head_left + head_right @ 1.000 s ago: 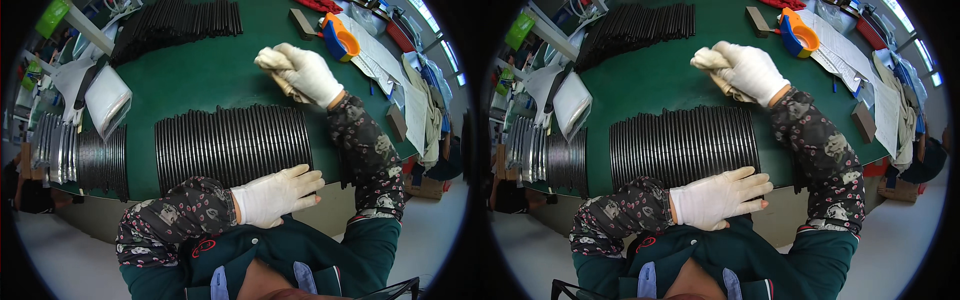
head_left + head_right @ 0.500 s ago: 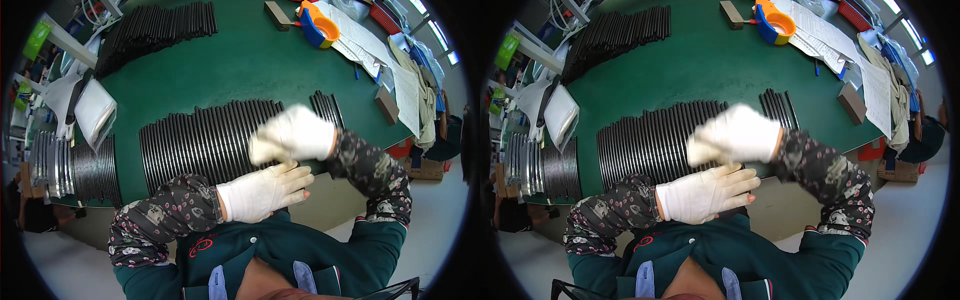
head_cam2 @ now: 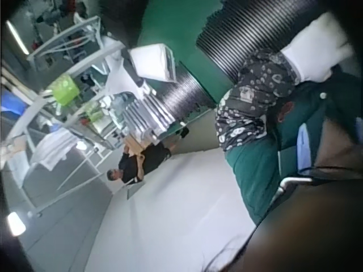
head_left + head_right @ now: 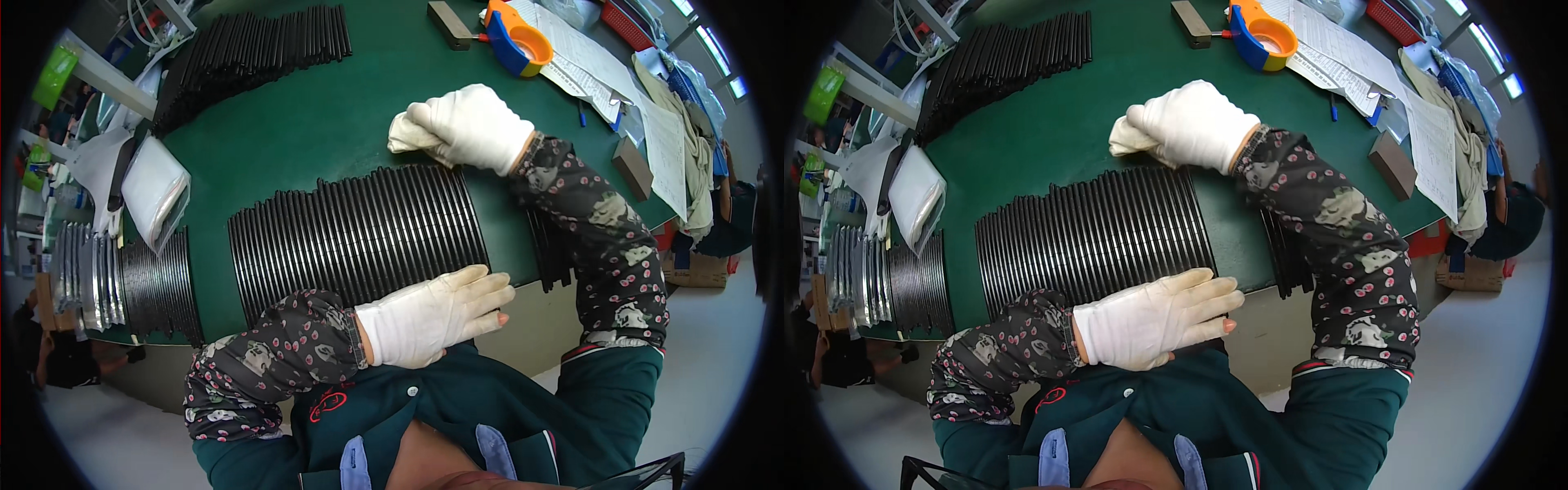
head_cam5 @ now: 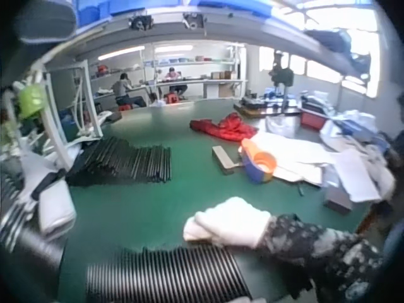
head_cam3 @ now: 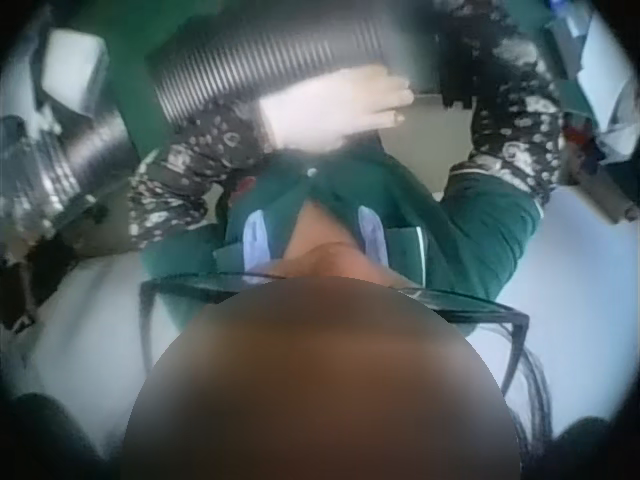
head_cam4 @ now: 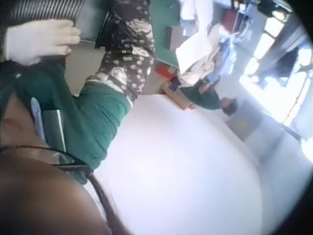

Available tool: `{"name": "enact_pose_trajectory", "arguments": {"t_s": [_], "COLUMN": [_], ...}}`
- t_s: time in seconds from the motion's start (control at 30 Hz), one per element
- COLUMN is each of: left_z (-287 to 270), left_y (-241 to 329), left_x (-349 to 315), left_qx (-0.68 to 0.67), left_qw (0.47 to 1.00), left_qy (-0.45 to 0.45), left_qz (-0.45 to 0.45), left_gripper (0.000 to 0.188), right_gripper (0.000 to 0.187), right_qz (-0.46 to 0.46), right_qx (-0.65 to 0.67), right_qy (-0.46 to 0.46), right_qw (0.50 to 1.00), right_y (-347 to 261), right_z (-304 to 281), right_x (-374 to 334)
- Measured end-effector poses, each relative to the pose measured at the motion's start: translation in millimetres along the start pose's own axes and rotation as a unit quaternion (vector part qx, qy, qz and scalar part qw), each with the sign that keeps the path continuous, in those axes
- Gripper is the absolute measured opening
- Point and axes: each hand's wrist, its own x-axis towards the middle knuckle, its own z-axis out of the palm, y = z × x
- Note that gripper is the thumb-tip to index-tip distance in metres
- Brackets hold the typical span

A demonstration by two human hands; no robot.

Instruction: Wiping and cleaning individual black rods with a cloth at a factory workbench.

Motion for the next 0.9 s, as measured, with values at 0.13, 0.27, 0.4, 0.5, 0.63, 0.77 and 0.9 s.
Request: {"name": "enact_pose_trajectory", "arguments": {"t_s": [0.13,0.27,0.4,0.5,0.63,0.77,0.9], "left_z": [1,0,-5,-20,-37,-8,2], "left_y": [5,6,2,1,-17,-50,-52], "left_x": [-4,1,3,12,62,118,121], "left_qx": [0.011,0.019,-0.035,-0.033,0.031,0.081,0.062], "left_qw": [1.000,1.000,0.999,0.999,0.992,0.983,0.991], "left_qy": [0.012,-0.001,-0.006,0.029,0.113,0.159,0.120], "left_qz": [-0.007,-0.006,0.000,0.030,0.048,0.034,-0.009], "left_gripper": [0.078,0.080,0.080,0.080,0.073,0.070,0.068], "right_gripper": [0.035,0.029,0.026,0.024,0.024,0.024,0.022], "right_qz": [-0.172,-0.061,0.162,0.156,0.240,0.343,0.385], "right_qx": [0.069,0.020,0.047,0.150,0.268,0.293,0.325], "right_qy": [0.024,0.011,0.083,0.265,0.338,0.368,0.350], "right_qw": [0.982,0.998,0.982,0.940,0.870,0.813,0.790], "right_y": [-48,-18,13,27,54,56,68], "right_z": [-8,8,-11,-35,-49,-47,-25], "right_x": [-41,-23,-10,-43,-92,-123,-146]}}
